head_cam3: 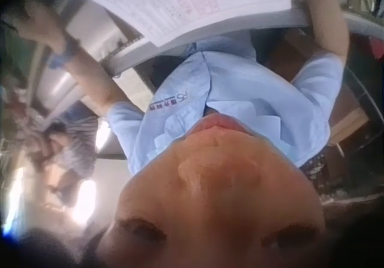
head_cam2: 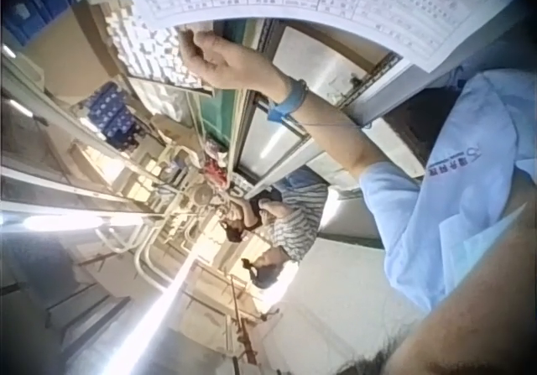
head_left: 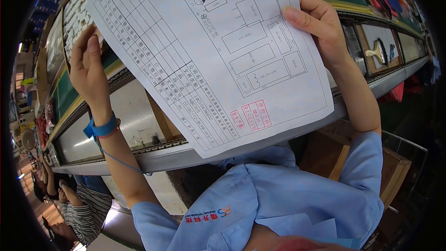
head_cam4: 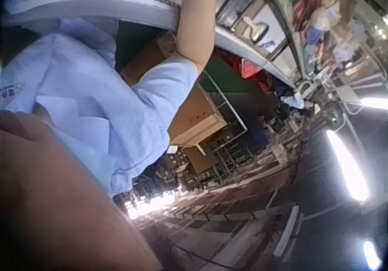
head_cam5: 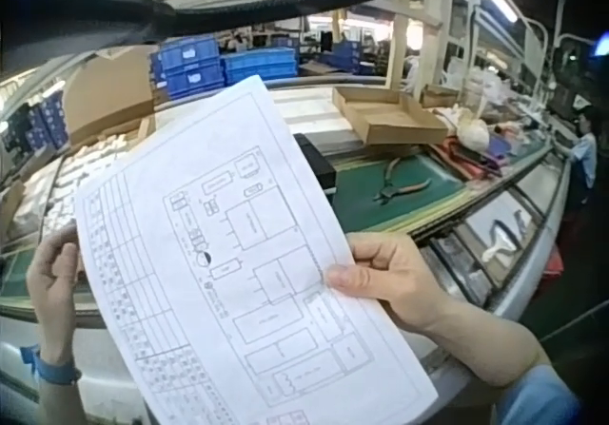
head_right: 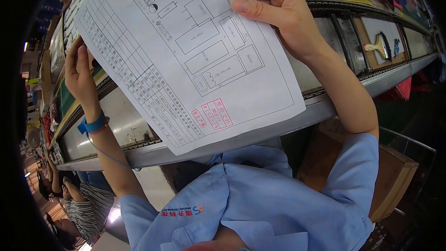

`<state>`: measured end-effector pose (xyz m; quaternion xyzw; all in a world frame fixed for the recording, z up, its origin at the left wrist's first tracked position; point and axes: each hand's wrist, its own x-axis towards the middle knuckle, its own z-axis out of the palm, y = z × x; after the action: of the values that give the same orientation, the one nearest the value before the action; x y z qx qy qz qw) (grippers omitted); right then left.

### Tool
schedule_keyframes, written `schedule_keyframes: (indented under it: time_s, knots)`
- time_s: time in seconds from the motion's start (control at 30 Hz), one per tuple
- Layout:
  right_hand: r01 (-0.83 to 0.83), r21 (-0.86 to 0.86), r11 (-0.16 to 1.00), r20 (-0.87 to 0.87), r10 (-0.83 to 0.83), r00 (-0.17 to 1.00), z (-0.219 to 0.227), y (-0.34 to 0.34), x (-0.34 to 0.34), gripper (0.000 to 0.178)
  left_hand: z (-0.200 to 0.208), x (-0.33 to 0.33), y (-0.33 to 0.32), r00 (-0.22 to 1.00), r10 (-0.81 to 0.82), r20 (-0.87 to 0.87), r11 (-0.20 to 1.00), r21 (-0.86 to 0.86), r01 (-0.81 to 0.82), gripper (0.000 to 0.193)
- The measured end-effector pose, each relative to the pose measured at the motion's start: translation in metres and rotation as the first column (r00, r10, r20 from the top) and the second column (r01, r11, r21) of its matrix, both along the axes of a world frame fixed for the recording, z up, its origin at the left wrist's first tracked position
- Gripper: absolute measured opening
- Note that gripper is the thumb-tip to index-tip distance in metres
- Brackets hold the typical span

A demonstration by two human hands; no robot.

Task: The person assembles small electronic components from a cardboard box on a conveyor belt, referring to an assembly diagram. The components are assembled by hand, using pliers and a brush.

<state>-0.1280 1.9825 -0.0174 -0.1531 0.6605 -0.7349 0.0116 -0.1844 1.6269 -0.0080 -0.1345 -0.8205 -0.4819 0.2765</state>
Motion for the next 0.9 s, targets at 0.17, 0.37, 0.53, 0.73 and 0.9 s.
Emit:
schedule_keyframes:
  time_s: [0.17,0.37,0.53,0.73,0.9]
  knots:
    - [0.012,-0.002,1.0,-0.007,-0.012,1.0,0.003,0.003,0.001,0.03,0.014,0.03,0.028,0.937,-0.266,0.226,0.941,0.273,0.201,0.042]
    - [-0.044,0.024,0.999,0.033,0.043,0.999,0.008,0.003,0.003,0.029,0.014,0.065,0.034,0.696,-0.459,0.552,0.856,0.483,0.181,0.019]
    - [-0.005,0.113,0.994,-0.014,0.007,1.0,0.008,-0.003,0.008,0.044,0.011,0.056,0.028,0.808,-0.444,0.387,0.803,0.572,0.168,0.015]
    - [0.061,0.14,0.988,0.085,-0.074,0.994,0.009,0.005,0.005,0.042,0.005,0.057,0.036,0.756,-0.501,0.422,0.787,0.585,0.196,0.016]
    - [0.154,0.226,0.962,0.017,-0.162,0.987,0.017,0.015,0.0,0.04,0.009,0.063,0.046,0.736,-0.514,0.441,0.782,0.593,0.191,0.016]
